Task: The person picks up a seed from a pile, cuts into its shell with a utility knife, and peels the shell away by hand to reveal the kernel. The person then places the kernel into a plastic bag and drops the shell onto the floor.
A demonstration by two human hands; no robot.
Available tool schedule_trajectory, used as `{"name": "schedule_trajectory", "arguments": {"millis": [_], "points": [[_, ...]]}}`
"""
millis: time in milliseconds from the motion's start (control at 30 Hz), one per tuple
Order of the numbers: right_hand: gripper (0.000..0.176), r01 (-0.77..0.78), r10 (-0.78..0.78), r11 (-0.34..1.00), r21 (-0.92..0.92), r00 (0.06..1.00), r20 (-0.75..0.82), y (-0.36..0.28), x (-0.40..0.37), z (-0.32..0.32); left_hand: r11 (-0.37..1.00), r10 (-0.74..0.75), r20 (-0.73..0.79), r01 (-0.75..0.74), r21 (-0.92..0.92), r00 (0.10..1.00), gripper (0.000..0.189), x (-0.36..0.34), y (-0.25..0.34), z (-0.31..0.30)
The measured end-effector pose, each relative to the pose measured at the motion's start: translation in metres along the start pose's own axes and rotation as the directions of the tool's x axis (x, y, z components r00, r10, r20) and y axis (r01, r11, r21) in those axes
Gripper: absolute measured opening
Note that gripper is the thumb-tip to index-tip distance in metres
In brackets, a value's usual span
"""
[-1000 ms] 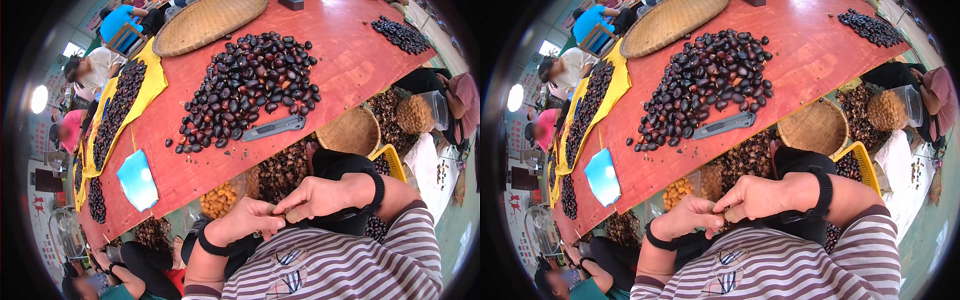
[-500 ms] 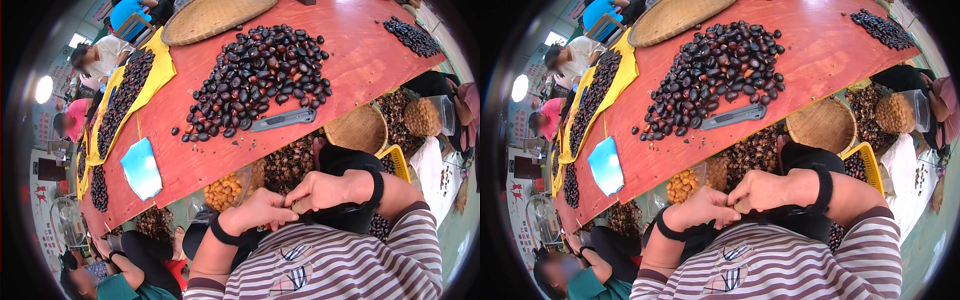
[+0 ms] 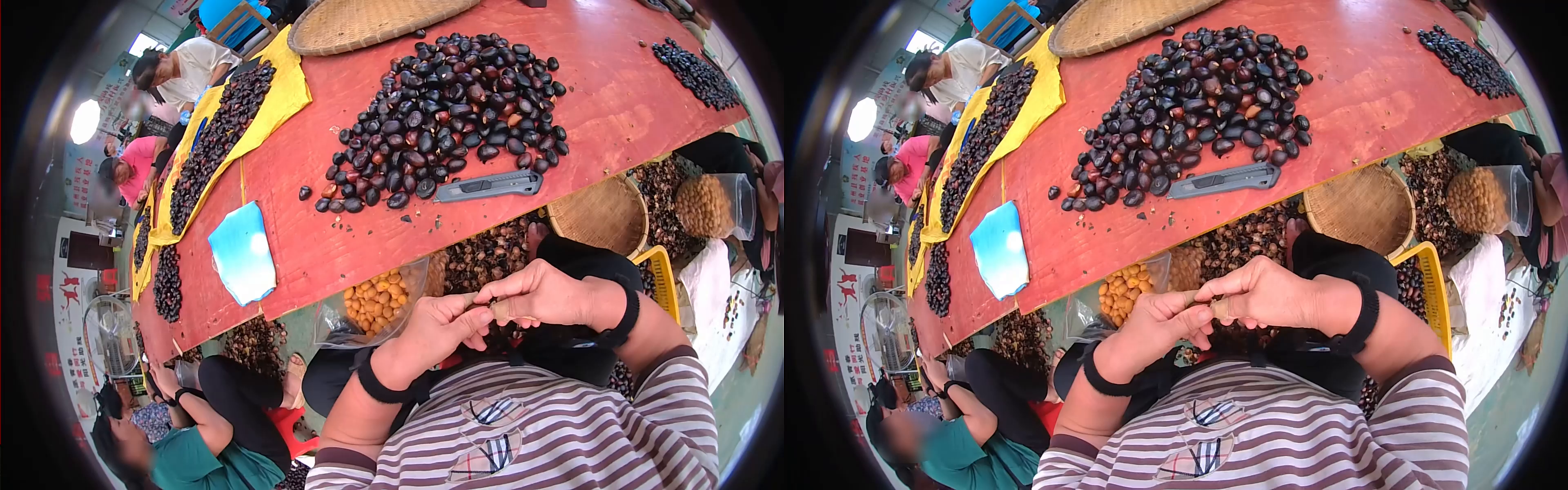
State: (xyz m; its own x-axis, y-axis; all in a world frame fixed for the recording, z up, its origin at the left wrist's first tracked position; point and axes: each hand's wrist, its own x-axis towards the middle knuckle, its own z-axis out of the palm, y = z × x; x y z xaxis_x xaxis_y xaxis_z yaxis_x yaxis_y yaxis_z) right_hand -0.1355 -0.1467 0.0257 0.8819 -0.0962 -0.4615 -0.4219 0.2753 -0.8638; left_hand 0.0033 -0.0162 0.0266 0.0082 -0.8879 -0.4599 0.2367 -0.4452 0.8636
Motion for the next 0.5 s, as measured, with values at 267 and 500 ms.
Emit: {"name": "schedule_trajectory", "arguments": {"millis": [267,500], "points": [[0.025,-0.039,0.041,0.997,-0.063,0.999,0.035,-0.0022,0.0017,0.0006,0.985,-0.025,0.039,0.018,0.172,0.999,0.014,-0.0018,0.0010,-0.0050],[0.024,-0.083,0.088,0.989,-0.119,0.996,0.031,-0.0044,0.0092,0.0018,0.992,0.013,0.045,-0.019,0.123,0.999,0.015,0.0006,-0.0047,-0.0058]]}}
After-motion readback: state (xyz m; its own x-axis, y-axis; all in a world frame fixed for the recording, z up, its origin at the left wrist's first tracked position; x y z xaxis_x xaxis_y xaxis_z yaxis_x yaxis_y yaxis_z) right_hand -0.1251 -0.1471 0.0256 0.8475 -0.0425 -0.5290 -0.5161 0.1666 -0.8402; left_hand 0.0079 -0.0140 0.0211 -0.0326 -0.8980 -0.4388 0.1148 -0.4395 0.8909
